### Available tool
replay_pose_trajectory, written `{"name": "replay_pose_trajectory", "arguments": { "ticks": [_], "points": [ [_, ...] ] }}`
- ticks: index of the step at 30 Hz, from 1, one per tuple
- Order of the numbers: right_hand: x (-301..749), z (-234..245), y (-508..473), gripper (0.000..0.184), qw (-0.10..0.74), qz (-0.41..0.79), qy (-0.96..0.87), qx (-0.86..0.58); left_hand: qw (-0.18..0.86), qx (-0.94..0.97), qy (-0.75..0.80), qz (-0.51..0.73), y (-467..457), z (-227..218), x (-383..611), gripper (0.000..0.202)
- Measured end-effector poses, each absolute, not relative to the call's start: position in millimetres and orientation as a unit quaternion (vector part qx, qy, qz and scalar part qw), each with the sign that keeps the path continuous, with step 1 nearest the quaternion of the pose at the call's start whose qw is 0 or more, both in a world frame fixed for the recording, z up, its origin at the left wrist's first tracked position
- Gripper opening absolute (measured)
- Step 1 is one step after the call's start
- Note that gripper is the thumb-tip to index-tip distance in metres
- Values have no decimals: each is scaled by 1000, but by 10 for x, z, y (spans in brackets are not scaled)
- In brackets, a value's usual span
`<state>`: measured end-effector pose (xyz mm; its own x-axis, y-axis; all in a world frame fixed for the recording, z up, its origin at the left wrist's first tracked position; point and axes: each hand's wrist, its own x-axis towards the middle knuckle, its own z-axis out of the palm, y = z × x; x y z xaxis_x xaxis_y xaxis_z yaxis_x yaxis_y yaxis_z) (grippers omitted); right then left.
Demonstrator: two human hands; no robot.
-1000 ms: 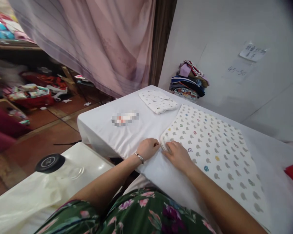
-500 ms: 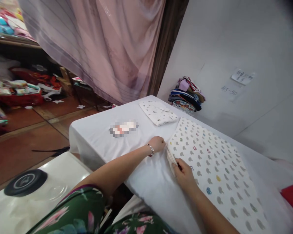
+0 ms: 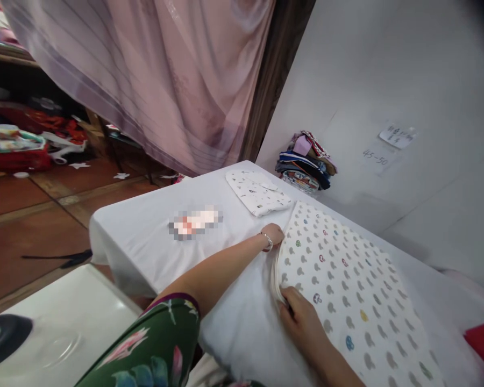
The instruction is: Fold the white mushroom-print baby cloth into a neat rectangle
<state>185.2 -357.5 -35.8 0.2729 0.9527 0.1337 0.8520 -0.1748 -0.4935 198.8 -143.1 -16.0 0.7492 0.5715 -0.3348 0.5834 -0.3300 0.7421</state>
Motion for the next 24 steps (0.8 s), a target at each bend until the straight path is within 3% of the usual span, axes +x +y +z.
{"name": "replay_pose_trajectory", "arguments": {
  "ticks": [3, 6, 9, 12, 16, 24],
  "points": [
    [1773, -337, -3480, 19, 131, 68, -619, -771, 419, 836, 354, 18, -1426, -232, 2008, 26],
    [1759, -326, -3446, 14, 89, 75, -621, -775, 384, 854, 350, 31, -1424, -310, 2050, 26],
    [1897, -281, -3425, 12, 135, 128, -626, -758, 353, 870, 342, 38, -1445, -373, 2092, 25],
    [2214, -205, -3295, 19, 235, 190, -578, -758, 328, 883, 331, 56, -1482, -414, 2112, 26],
    [2724, -139, -2887, 22, 344, 173, -438, -812, 303, 895, 317, 86, -1526, -441, 2098, 26],
    [3313, -326, -2200, 23, 265, 156, -355, -883, 275, 923, 248, 106, -1586, -420, 2043, 23]
  ]
}}
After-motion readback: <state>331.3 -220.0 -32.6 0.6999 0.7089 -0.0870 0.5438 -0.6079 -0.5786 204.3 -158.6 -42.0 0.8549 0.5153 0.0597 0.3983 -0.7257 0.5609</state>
